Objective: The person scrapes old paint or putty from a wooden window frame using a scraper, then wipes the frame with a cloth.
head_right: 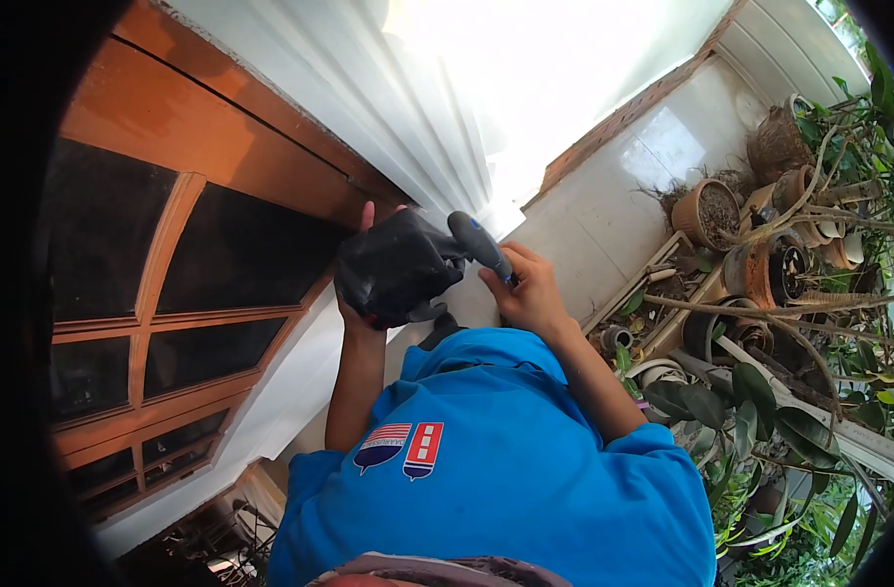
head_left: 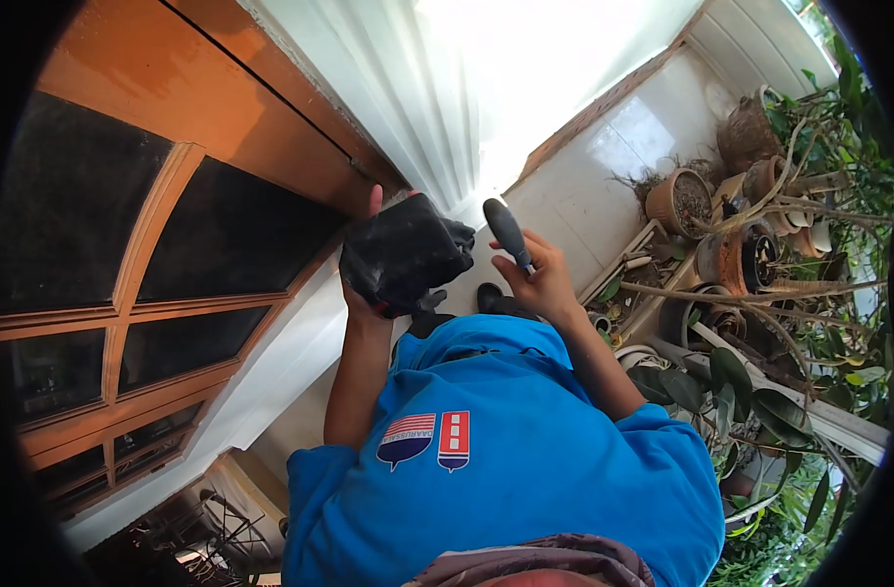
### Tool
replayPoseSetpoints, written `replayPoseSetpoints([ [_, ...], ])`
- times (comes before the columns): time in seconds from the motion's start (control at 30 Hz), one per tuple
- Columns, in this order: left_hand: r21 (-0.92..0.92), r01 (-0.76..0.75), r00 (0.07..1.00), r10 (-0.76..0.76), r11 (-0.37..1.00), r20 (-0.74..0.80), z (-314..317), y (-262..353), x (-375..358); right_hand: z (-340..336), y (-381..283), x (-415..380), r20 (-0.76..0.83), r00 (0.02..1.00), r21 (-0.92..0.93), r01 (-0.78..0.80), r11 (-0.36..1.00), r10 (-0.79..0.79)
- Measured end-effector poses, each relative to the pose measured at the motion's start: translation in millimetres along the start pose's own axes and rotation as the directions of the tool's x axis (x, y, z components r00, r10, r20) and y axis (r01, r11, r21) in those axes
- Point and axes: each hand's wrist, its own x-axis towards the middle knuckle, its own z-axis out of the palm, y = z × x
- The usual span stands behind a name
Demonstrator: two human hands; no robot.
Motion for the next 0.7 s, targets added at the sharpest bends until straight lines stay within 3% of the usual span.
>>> replayPoseSetpoints([
  [0.07,-0.043,0.035,0.998,-0.033,0.998,0.045,0,-2,1,6,-5,3,-0.020,0.994,0.090,0.113,0.990,-0.111],
  [0.17,-0.060,0.076,0.995,-0.071,0.995,0.069,3,-6,3,16,11,1,0.091,0.982,0.200,0.144,0.969,-0.165],
  [0.27,-0.029,0.125,0.991,-0.123,0.992,0.061,1,-6,5,13,20,1,0.207,0.970,0.222,0.082,0.972,-0.129],
  [0.3,-0.014,0.144,0.988,-0.143,0.990,0.054,-1,-4,4,10,19,-1,0.215,0.975,0.259,-0.007,0.966,-0.051],
  [0.4,-0.035,0.368,0.901,-0.366,0.929,-0.231,-17,5,-2,0,16,-5,0.241,0.960,0.340,-0.220,0.915,0.141],
  [0.5,-0.101,0.438,0.803,-0.440,0.893,-0.402,-67,3,-9,-5,30,-5,0.222,0.948,0.393,-0.300,0.869,0.227],
  [0.6,-0.058,0.416,0.749,-0.378,0.907,-0.544,-62,-9,-15,-6,35,-2,0.149,0.962,0.412,-0.273,0.870,0.231],
  [0.7,0.160,0.529,0.506,-0.159,0.833,-0.848,-53,-19,-14,-9,31,2,0.157,0.915,0.425,-0.403,0.811,0.372],
])
